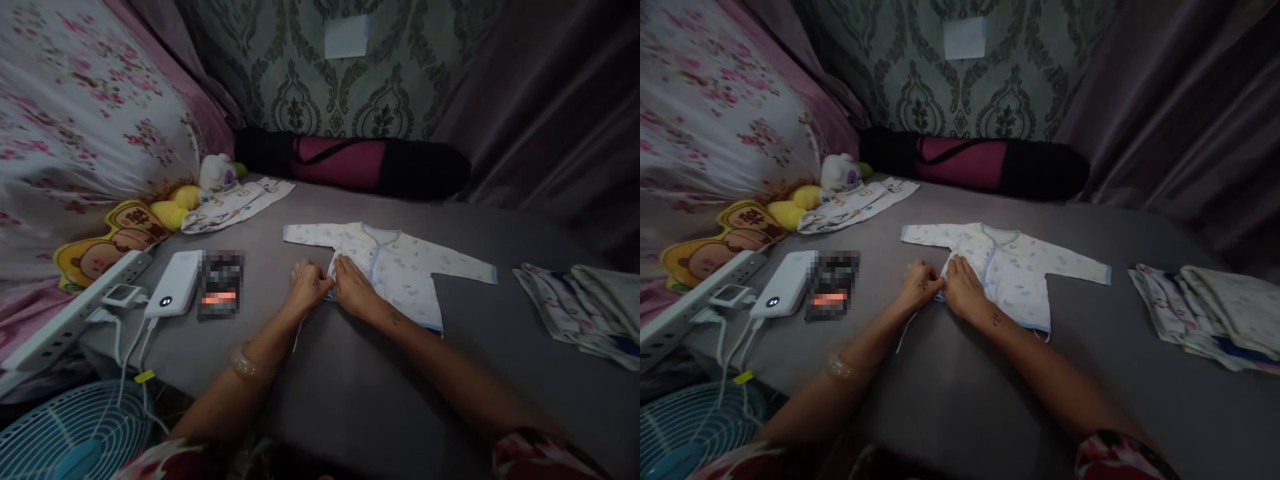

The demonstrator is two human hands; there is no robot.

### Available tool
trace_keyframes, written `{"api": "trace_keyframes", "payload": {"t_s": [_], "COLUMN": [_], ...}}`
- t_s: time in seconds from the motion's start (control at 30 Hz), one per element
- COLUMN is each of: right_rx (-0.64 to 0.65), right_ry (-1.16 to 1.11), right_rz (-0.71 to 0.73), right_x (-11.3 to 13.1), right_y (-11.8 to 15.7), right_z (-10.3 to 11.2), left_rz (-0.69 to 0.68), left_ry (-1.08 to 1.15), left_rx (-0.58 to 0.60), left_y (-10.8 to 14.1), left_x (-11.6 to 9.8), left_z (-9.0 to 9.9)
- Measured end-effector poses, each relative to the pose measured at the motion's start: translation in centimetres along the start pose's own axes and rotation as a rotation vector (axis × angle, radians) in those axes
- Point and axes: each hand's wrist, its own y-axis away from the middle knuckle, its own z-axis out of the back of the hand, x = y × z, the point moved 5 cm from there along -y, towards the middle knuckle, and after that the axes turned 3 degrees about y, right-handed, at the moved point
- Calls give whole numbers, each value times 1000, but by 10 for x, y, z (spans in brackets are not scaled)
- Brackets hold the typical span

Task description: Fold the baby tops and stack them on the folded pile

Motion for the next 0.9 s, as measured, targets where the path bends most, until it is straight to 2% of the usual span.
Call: {"api": "trace_keyframes", "payload": {"t_s": [0.2,0.3,0.43,0.53,0.7,0.8,0.9], "right_rx": [-49,-55,6,82,135,177,204], "right_ry": [11,31,12,-29,-89,-125,-160], "right_rz": [-165,-181,-182,-161,-63,10,96], "right_x": [-16,-14,-6,7,39,53,60], "right_y": [-10,-11,-4,11,48,72,96], "right_z": [-3,-2,-6,-8,-2,6,14], "left_rz": [-49,-96,7,116,251,264,236], "left_ry": [-4,-10,83,226,506,540,452], "left_rx": [23,81,181,154,218,174,48], "left_y": [0,-3,-9,-12,-11,-11,-16], "left_x": [2,5,22,40,63,63,48], "left_z": [2,8,21,33,46,63,79]}}
